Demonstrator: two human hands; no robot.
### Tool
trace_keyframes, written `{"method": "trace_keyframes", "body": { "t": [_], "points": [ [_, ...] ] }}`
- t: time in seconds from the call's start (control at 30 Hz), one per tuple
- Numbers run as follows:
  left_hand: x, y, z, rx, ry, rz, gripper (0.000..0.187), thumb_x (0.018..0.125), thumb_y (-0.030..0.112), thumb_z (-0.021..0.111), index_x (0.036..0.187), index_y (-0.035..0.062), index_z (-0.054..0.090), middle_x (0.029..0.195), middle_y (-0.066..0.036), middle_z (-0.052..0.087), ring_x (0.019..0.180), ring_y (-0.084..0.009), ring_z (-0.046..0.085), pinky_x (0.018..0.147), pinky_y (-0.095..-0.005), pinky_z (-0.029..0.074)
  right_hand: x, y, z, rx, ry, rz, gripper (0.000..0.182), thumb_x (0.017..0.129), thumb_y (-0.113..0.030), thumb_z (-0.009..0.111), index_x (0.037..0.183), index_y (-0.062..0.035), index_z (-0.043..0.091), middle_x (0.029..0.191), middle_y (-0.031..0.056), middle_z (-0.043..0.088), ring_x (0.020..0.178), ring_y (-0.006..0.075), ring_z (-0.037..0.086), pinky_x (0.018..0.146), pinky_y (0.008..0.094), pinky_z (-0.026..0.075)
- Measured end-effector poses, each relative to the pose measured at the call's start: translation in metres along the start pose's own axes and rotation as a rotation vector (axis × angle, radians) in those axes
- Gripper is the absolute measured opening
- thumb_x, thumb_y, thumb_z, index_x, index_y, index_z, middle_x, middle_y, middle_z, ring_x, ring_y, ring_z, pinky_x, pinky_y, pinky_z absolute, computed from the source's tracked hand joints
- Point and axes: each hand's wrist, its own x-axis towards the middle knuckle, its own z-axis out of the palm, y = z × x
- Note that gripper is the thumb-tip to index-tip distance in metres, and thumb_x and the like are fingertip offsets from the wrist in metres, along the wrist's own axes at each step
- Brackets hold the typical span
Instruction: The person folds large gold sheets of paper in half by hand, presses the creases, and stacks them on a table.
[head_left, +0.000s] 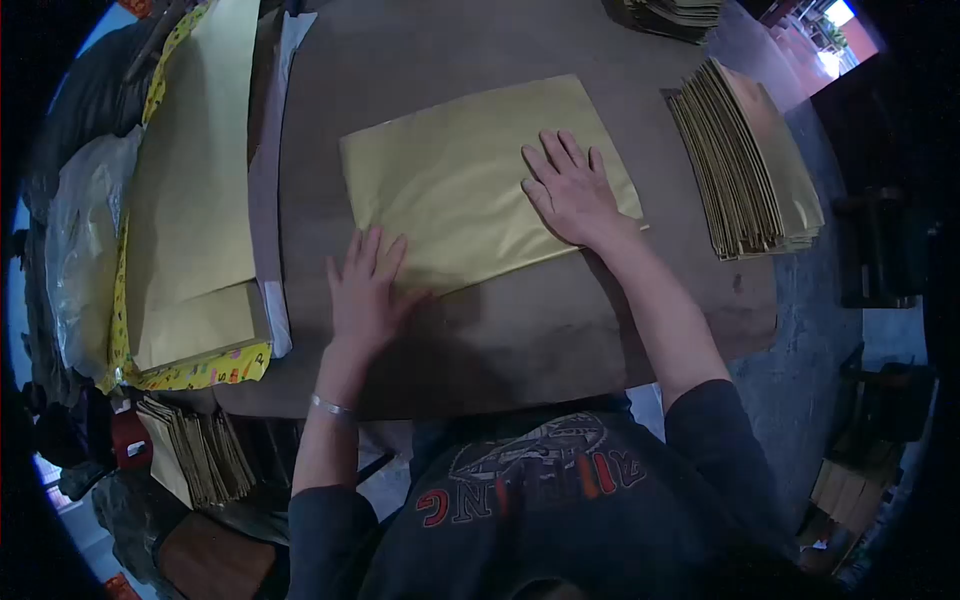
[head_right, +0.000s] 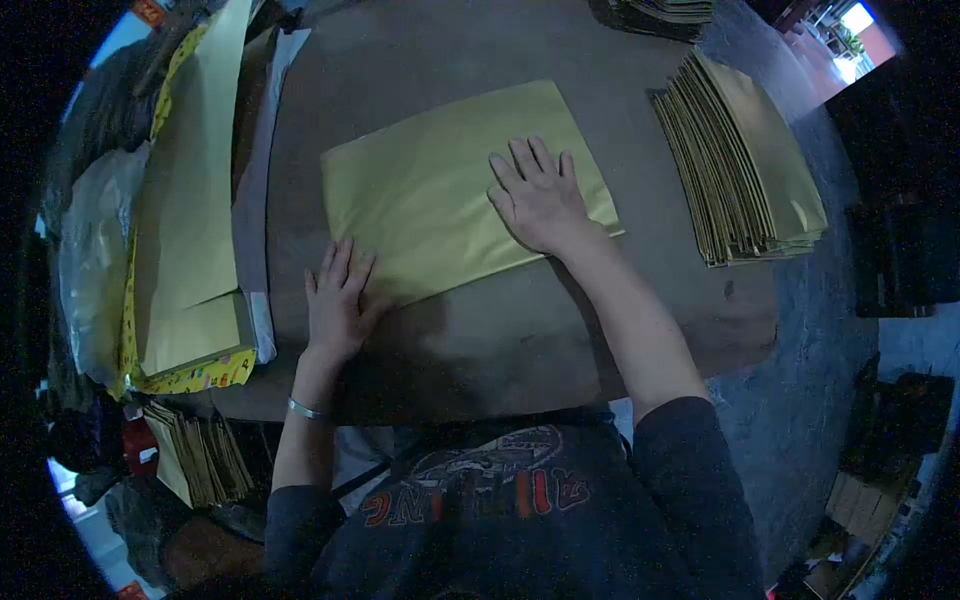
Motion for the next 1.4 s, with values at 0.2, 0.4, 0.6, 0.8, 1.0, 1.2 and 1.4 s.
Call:
{"method": "trace_keyframes", "body": {
  "t": [0.2,0.4,0.6,0.8,1.0,1.2,1.4],
  "points": [
    [-0.004,-0.004,0.0,-0.037,0.01,0.016,0.07,0.082,0.043,0.071,0.143,0.0188,0.046,0.156,-0.014,0.029,0.145,-0.0361,0.023,0.109,-0.0702,0.02,0.001,-0.066,0.009,0.071,0.161,-0.029,0.064,0.099,-0.045,0.04,0.147,-0.0022,0.033,0.154,0.0247,0.025,0.146,0.0403,0.015,0.113,0.0603,0.019],
    [-0.003,-0.021,0.023,-0.097,0.069,-0.003,0.068,0.085,0.031,0.067,0.146,0.0123,0.042,0.157,-0.014,0.028,0.146,-0.0368,0.021,0.109,-0.0697,0.018,0.006,-0.197,0.033,0.554,0.249,-0.355,0.068,0.095,-0.042,0.048,0.145,0.0009,0.035,0.152,0.0296,0.026,0.145,0.0458,0.016,0.114,0.0586,0.02],
    [-0.005,-0.014,0.011,0.02,0.015,0.039,0.063,0.087,0.04,0.064,0.144,0.0185,0.047,0.157,-0.012,0.029,0.146,-0.0373,0.021,0.109,-0.0705,0.02,0.005,-0.147,0.04,0.537,0.296,-0.305,0.07,0.095,-0.047,0.047,0.145,0.0009,0.035,0.153,0.0281,0.027,0.145,0.0453,0.015,0.116,0.0563,0.018],
    [-0.004,-0.008,0.006,-0.03,-0.005,0.01,0.066,0.086,0.046,0.065,0.144,0.0208,0.047,0.157,-0.011,0.028,0.147,-0.0372,0.02,0.109,-0.0701,0.019,-0.014,-0.058,0.021,0.179,0.31,-0.13,0.065,0.096,-0.044,0.048,0.144,-0.0028,0.037,0.151,0.0234,0.03,0.143,0.0439,0.021,0.114,0.0573,0.022],
    [-0.004,-0.008,0.003,-0.051,-0.014,0.011,0.066,0.086,0.046,0.065,0.145,0.022,0.045,0.158,-0.011,0.025,0.147,-0.0375,0.018,0.108,-0.0717,0.019,-0.039,0.02,0.007,0.06,0.306,0.061,0.061,0.096,-0.039,0.053,0.144,-0.0059,0.037,0.151,0.0176,0.032,0.144,0.0404,0.02,0.114,0.06,0.021],
    [0.006,0.021,-0.012,0.019,-0.021,0.1,0.062,0.087,0.041,0.067,0.141,0.0195,0.048,0.154,-0.019,0.029,0.145,-0.0384,0.022,0.106,-0.0703,0.026,-0.049,0.048,0.008,-0.043,0.256,0.148,0.06,0.099,-0.045,0.046,0.146,-0.0103,0.037,0.153,0.0156,0.032,0.146,0.0379,0.02,0.114,0.0628,0.02],
    [0.067,0.166,0.021,-0.337,0.13,0.316,0.064,0.091,0.047,0.056,0.142,0.011,0.045,0.153,-0.019,0.032,0.145,-0.0348,0.024,0.11,-0.0648,0.023,-0.048,0.054,0.012,-0.083,0.317,0.098,0.054,0.099,-0.038,0.047,0.144,-0.0088,0.04,0.151,0.0161,0.036,0.143,0.0378,0.025,0.112,0.0583,0.024]
  ]
}}
